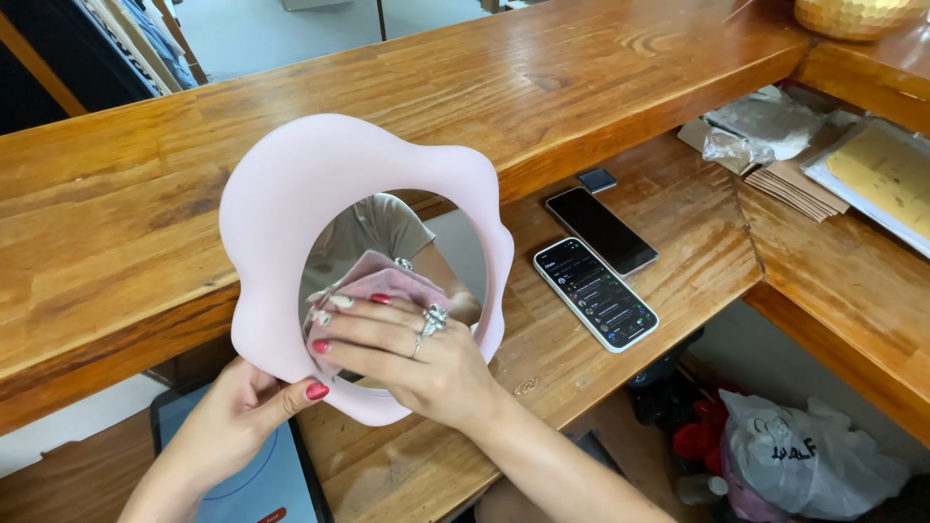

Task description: Cleaning a small pink-framed mirror using a pink cloth on a wooden counter.

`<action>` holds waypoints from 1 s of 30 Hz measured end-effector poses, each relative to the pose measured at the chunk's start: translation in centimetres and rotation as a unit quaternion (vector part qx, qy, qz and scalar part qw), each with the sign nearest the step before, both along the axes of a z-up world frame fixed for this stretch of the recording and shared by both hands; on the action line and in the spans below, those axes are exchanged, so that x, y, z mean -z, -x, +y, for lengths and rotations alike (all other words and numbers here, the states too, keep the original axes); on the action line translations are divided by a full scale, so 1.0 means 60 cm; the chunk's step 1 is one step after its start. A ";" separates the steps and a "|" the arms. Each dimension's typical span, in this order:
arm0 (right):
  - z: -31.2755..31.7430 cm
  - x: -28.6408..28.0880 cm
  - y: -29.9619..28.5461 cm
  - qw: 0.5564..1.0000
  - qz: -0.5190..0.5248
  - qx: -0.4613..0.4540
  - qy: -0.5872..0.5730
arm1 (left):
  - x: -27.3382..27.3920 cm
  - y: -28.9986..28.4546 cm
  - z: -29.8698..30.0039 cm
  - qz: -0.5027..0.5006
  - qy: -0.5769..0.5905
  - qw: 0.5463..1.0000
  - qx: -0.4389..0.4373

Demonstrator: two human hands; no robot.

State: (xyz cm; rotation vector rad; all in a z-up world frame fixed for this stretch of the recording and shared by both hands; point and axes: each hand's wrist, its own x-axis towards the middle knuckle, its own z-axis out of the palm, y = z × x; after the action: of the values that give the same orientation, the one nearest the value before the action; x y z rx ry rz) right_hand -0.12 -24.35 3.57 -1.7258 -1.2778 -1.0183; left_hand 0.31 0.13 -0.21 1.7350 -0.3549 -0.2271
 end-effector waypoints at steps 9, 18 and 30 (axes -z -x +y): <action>-0.024 0.017 -0.019 0.990 0.046 0.071 -0.108 | -0.005 0.006 0.000 0.073 -0.033 0.994 -0.073; -0.016 0.013 -0.004 0.992 0.046 0.061 -0.097 | -0.006 0.005 -0.003 0.099 -0.046 0.988 -0.106; -0.018 0.003 0.012 0.999 0.027 -0.014 -0.012 | -0.028 0.011 -0.014 0.071 -0.032 0.995 -0.068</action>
State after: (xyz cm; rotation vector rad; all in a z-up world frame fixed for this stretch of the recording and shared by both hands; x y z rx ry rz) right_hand -0.84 -25.43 3.37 -1.7011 -1.2472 -0.9603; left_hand -0.33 -0.72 1.46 1.7878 -0.1258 -0.2625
